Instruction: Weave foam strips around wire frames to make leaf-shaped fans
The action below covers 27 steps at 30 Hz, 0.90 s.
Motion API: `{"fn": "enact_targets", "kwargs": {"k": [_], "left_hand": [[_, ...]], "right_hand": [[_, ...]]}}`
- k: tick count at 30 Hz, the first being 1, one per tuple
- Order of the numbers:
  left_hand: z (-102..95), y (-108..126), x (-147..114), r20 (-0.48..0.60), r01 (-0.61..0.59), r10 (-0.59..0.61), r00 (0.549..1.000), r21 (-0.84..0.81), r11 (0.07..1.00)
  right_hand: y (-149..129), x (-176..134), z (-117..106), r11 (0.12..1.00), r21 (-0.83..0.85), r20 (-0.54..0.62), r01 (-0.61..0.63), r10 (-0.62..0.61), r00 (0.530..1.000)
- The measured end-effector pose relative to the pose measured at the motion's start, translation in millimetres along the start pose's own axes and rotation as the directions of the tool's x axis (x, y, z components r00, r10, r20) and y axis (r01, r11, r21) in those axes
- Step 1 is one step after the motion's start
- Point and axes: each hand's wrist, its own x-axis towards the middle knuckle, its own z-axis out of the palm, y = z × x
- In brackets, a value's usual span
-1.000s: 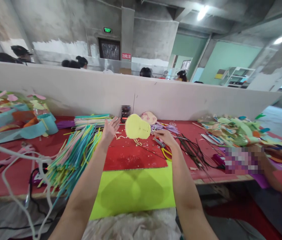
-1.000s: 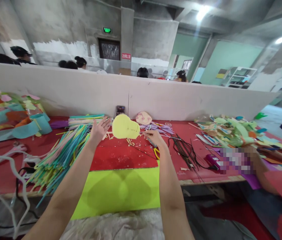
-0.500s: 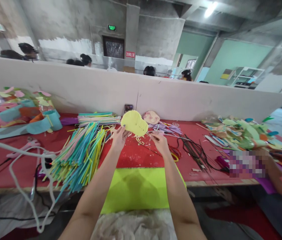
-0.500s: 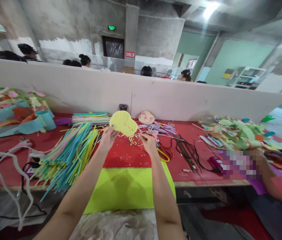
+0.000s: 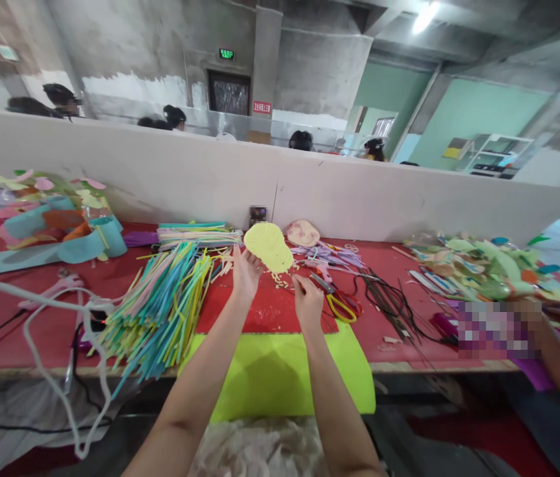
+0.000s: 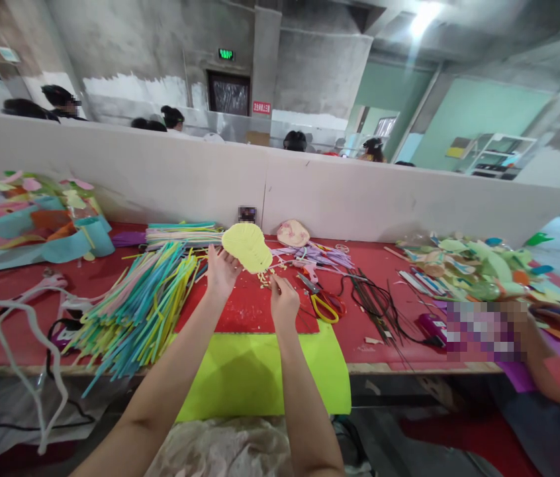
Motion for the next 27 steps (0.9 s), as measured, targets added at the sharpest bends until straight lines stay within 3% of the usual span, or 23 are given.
{"fn": "enact_targets", "kwargs": {"k": [4,8,13,17,23,27], "left_hand": [[7.3,-12,8,-0.013,-0.014,0.014,1.000,0.017,1.000],[9.8,-16,18,-0.145,-0.046,0.042,0.989,-0.024,0.999],[8.1,-12,19,-0.195,-0.126,0.114,0.974,-0.048,0.991],[6.5,-16,17,-0.230,-0.132,0.125,0.965,-0.016,0.991],[8.8,-12,14,-0.260,-0.131,0.126,0.957,-0.002,0.991],[14.1,-7,10,-0.294,-0.164,0.165,0.941,0.028,0.986]], "right_hand": [[-3,-7,7,0.999,-0.033,-0.050,0.001,-0.002,0.999],[-4,-12,14,0.998,-0.056,-0.088,0.036,-0.041,0.995],[-4,-16,14,0.997,0.011,-0.042,0.083,-0.082,0.996],[-6,-17,10,0.999,0.033,-0.011,0.031,-0.031,0.999],[-9,-7,5,0.947,0.274,0.195,-0.170,0.118,0.974],[-7,-1,2,0.751,0.472,0.438,-0.462,0.255,0.862]]}}
